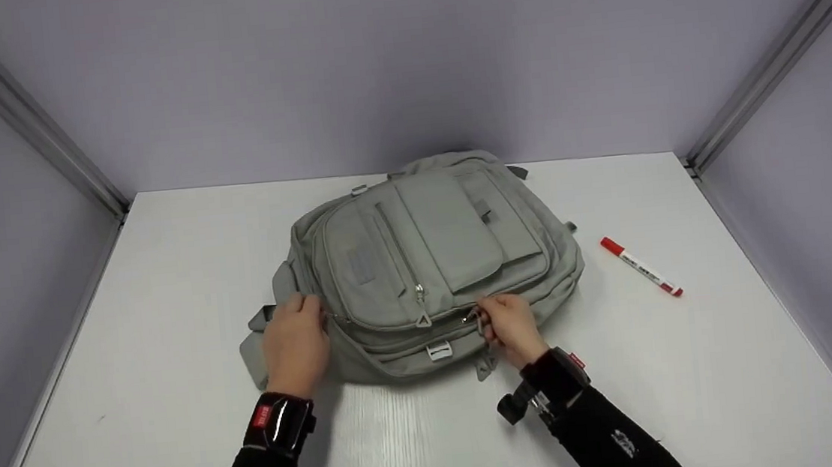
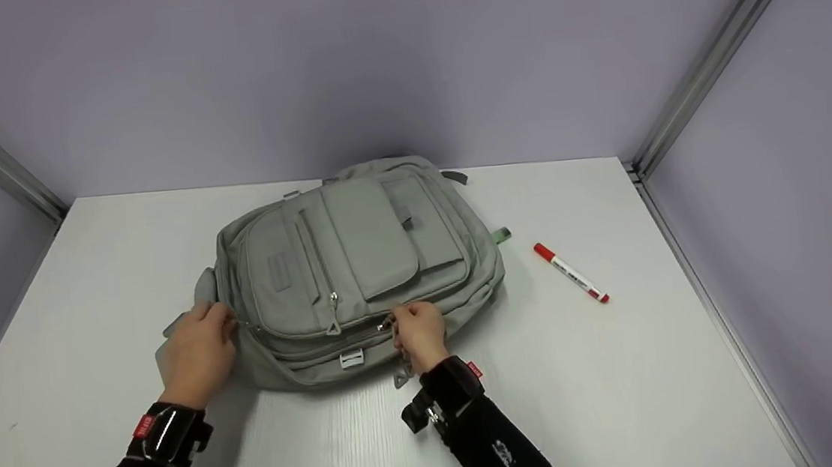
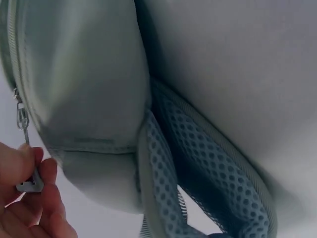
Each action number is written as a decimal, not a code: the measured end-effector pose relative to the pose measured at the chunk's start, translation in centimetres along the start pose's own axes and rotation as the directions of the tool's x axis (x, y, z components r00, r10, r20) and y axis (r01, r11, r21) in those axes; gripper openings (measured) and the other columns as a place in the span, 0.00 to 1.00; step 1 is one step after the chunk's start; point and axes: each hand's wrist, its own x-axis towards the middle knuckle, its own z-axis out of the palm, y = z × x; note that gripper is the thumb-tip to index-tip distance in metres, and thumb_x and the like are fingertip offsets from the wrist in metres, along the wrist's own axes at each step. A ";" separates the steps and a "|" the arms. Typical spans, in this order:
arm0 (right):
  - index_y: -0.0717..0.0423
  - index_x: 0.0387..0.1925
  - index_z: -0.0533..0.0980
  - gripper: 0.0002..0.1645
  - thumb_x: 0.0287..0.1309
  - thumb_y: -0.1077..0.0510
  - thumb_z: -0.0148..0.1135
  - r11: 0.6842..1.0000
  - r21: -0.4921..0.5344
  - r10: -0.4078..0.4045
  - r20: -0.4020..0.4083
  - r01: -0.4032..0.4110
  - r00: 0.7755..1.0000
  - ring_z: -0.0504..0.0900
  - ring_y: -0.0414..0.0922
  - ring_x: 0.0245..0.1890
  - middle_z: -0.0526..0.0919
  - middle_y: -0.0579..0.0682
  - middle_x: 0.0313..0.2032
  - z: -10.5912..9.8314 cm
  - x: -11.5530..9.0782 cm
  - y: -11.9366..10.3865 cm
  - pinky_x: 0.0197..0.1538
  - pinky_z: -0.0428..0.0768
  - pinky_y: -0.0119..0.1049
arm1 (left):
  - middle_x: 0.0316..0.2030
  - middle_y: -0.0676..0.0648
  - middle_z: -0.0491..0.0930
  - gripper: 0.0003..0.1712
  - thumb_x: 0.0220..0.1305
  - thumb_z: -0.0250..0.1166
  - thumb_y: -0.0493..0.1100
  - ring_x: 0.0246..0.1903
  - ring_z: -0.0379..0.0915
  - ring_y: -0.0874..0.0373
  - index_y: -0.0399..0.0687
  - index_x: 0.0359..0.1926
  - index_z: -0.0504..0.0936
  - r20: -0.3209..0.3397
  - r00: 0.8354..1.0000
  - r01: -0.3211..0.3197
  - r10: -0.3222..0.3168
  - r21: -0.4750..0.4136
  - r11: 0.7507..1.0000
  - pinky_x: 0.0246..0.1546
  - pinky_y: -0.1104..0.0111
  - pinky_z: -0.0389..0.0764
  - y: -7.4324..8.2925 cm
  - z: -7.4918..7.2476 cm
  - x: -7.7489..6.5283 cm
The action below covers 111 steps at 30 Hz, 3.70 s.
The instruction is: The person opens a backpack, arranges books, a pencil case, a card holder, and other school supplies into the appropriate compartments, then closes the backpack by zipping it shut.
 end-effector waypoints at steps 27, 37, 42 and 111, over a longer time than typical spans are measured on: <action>0.57 0.21 0.72 0.17 0.69 0.61 0.55 0.954 -0.284 -0.104 -0.003 0.099 0.995 0.69 0.34 0.14 0.72 0.42 0.16 -4.0 5.1 -2.9 0.19 0.66 0.26 | 0.23 0.50 0.75 0.11 0.67 0.61 0.37 0.26 0.78 0.54 0.47 0.29 0.70 0.298 0.945 -0.072 0.134 -0.211 0.975 0.26 0.67 0.76 5.4 -0.2 -4.1; 0.73 0.65 0.63 0.25 0.77 0.59 0.40 0.874 -0.426 -0.145 0.228 0.232 0.963 0.79 0.57 0.54 0.75 0.69 0.55 -4.8 5.9 -4.2 0.58 0.79 0.43 | 0.27 0.51 0.79 0.06 0.69 0.60 0.36 0.30 0.80 0.56 0.47 0.33 0.72 0.291 0.943 -0.027 0.159 -0.411 0.911 0.29 0.68 0.78 12.7 2.1 -6.4; 0.71 0.70 0.60 0.30 0.74 0.59 0.47 0.814 -0.487 -0.303 0.110 0.317 0.947 0.73 0.61 0.65 0.69 0.70 0.67 -4.2 3.6 -4.2 0.66 0.72 0.51 | 0.27 0.50 0.81 0.05 0.66 0.61 0.34 0.30 0.82 0.56 0.45 0.34 0.74 0.267 0.953 -0.002 0.146 -0.472 0.881 0.29 0.69 0.79 14.4 2.3 -6.1; 0.55 0.24 0.75 0.18 0.71 0.54 0.52 0.988 -0.153 0.066 0.335 -0.015 0.940 0.71 0.30 0.09 0.72 0.38 0.13 -2.6 -3.7 1.4 0.17 0.68 0.23 | 0.31 0.36 0.76 0.09 0.66 0.61 0.35 0.28 0.74 0.39 0.32 0.30 0.79 0.009 0.999 -0.050 0.049 0.058 0.997 0.25 0.52 0.77 -0.9 1.4 9.5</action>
